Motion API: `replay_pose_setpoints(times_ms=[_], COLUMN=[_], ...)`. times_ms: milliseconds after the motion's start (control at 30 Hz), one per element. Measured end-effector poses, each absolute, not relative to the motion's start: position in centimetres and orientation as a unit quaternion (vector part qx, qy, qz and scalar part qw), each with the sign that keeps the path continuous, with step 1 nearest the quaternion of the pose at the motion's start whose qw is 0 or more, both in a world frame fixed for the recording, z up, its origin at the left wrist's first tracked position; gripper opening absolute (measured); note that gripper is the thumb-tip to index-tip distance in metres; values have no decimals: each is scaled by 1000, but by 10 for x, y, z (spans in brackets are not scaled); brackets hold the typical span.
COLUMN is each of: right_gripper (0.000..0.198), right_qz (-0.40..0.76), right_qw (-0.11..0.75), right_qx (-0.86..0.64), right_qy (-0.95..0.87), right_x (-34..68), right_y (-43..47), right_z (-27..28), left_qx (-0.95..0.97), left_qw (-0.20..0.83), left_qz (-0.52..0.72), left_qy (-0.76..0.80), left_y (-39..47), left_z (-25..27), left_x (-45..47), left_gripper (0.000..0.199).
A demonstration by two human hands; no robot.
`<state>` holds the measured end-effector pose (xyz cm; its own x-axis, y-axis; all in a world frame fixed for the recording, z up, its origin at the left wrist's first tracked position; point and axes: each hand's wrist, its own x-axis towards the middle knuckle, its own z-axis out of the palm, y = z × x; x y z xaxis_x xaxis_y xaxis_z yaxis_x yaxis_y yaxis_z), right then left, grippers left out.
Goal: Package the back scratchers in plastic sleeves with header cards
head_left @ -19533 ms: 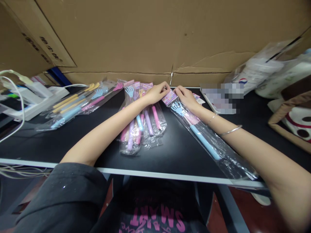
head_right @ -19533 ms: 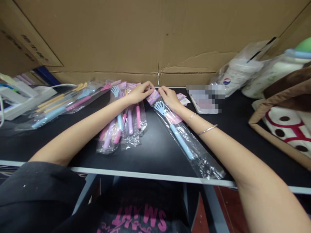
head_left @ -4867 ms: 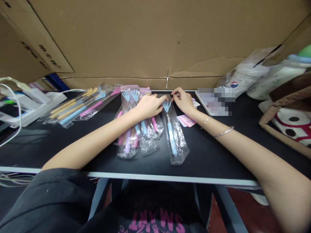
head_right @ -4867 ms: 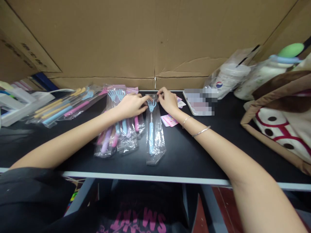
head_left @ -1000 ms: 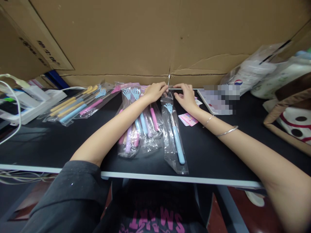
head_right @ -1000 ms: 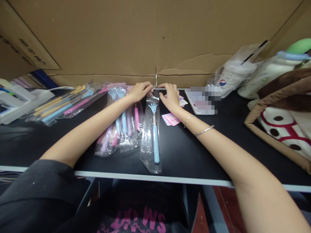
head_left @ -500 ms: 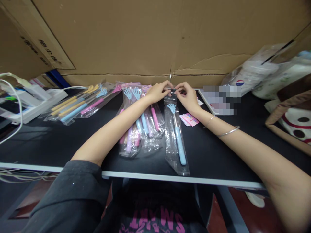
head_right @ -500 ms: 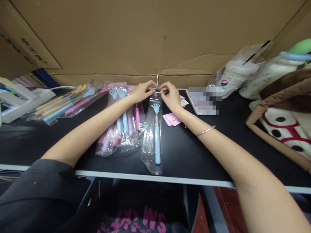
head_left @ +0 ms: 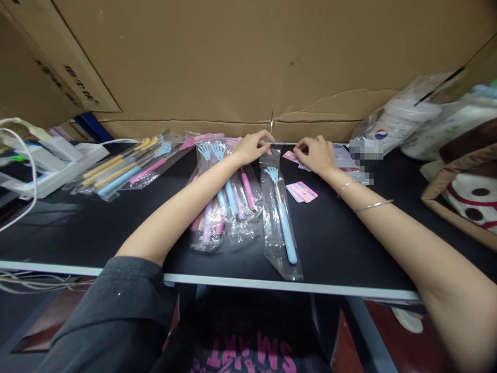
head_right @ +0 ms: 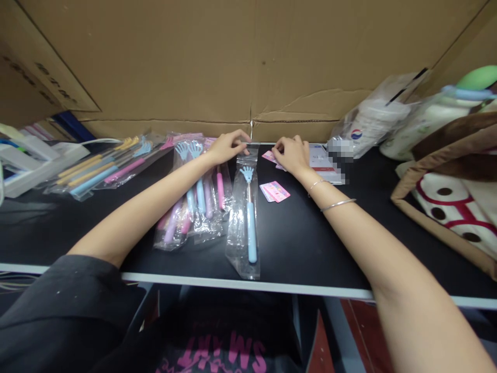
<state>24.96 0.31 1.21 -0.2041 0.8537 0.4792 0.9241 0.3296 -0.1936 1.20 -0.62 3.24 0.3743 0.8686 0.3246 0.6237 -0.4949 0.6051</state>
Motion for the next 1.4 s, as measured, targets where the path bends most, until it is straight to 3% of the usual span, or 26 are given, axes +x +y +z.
replay_pose_setpoints(times_ms=[433, 667, 900, 1400], right_gripper=[57, 52, 51, 39], right_qz=[-43, -20, -87, -112], right_qw=[132, 186, 219, 292], right_qx=[-583, -573, -548, -534], right_qy=[-800, -798, -803, -785], right_x=[253, 253, 236, 220], right_y=[14, 20, 1, -20], right_z=[20, 12, 11, 24], left_qx=[817, 812, 810, 813], left_qw=[193, 189, 190, 175], left_qz=[305, 302, 304, 290], left_qy=[449, 462, 464, 474], left_y=[-6, -10, -10, -11], left_z=[34, 36, 36, 38], left_x=[12, 12, 12, 13], left_gripper=[34, 31, 29, 32])
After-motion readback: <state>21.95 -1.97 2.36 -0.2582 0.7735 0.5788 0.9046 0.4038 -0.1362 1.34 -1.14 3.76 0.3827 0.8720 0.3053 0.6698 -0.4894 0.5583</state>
